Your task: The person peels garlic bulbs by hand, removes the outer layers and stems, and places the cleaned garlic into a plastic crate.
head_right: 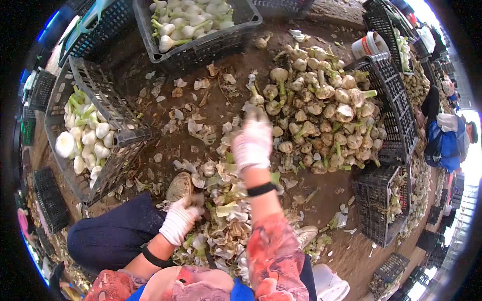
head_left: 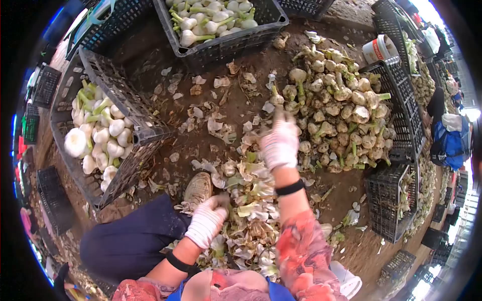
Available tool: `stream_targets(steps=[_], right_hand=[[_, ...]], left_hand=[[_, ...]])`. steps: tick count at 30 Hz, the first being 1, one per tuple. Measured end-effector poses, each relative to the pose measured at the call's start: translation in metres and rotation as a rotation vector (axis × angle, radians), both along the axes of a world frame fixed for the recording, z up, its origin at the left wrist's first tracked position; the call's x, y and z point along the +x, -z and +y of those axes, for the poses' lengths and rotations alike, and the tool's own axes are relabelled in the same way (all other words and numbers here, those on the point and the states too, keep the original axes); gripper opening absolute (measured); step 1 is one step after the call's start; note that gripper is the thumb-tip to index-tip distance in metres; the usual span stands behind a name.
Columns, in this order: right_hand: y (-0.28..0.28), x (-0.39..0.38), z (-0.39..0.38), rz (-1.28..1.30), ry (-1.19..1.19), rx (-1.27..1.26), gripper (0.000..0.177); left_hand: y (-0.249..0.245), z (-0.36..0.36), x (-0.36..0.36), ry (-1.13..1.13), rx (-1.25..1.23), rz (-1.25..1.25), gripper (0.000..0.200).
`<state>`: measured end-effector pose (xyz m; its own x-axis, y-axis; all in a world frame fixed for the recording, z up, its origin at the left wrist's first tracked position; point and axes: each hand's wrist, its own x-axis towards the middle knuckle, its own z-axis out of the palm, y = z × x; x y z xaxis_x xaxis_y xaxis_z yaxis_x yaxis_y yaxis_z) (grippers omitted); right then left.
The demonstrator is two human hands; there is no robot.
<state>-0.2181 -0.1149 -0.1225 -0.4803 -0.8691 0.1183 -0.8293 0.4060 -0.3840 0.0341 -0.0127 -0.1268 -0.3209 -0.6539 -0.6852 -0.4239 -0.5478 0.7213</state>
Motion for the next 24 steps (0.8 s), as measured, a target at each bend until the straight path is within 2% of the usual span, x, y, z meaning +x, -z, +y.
stream_targets(steps=[1,3,5,6,7,9,10,11,13,15,17,18,19,20,22,24], right_hand=[[0.035,-0.021,0.003,0.11,0.059,0.17,0.051],[0.061,-0.052,0.0,0.07,-0.013,0.546,0.033],[0.138,-0.075,0.032,0.044,-0.037,0.267,0.017],[0.123,-0.071,0.04,0.305,-0.266,0.435,0.019],[0.111,-0.062,0.048,0.269,-0.274,0.461,0.018],[0.047,-0.023,0.062,-0.584,-0.023,0.057,0.016],[0.018,-0.003,0.071,-0.872,0.055,0.073,0.015],[-0.009,0.017,0.083,-1.149,0.153,0.093,0.014],[-0.053,0.042,0.113,-1.325,0.169,0.159,0.018],[-0.086,0.061,0.132,-1.526,0.237,0.004,0.025],[-0.103,0.071,0.152,-1.559,0.323,-0.136,0.031],[-0.098,0.071,0.165,-1.502,0.308,-0.171,0.037],[-0.091,0.073,0.175,-1.556,0.253,-0.208,0.05],[-0.109,0.081,0.177,-1.565,0.215,-0.255,0.056],[-0.122,0.093,0.183,-1.589,0.193,-0.356,0.074],[-0.128,0.097,0.192,-1.635,0.198,-0.401,0.075]], left_hand=[[-0.026,-0.007,-0.012,-0.021,0.088,0.012,0.05],[-0.035,-0.009,-0.013,-0.044,0.238,0.12,0.061],[-0.028,-0.006,-0.012,0.042,0.09,0.113,0.066],[-0.027,-0.009,-0.012,0.073,0.054,0.06,0.069],[-0.027,-0.015,-0.014,0.103,0.02,0.014,0.071],[-0.033,-0.023,-0.02,0.225,-0.145,-0.152,0.078],[-0.041,-0.023,-0.022,0.222,-0.305,-0.211,0.081],[-0.045,-0.022,-0.02,0.219,-0.303,-0.199,0.081],[-0.053,-0.018,-0.024,0.156,-0.474,0.142,0.081],[-0.062,-0.011,-0.03,-0.116,-0.046,0.542,0.079],[-0.082,-0.008,-0.029,-0.163,0.048,0.653,0.078],[-0.08,-0.01,-0.026,0.018,-0.148,0.572,0.079],[-0.079,-0.009,-0.025,0.186,-0.355,0.483,0.079],[-0.097,-0.006,-0.025,0.272,-0.62,0.303,0.081],[-0.097,0.002,-0.03,0.23,-0.604,0.407,0.086],[-0.099,0.005,-0.027,0.227,-0.568,0.448,0.089]])
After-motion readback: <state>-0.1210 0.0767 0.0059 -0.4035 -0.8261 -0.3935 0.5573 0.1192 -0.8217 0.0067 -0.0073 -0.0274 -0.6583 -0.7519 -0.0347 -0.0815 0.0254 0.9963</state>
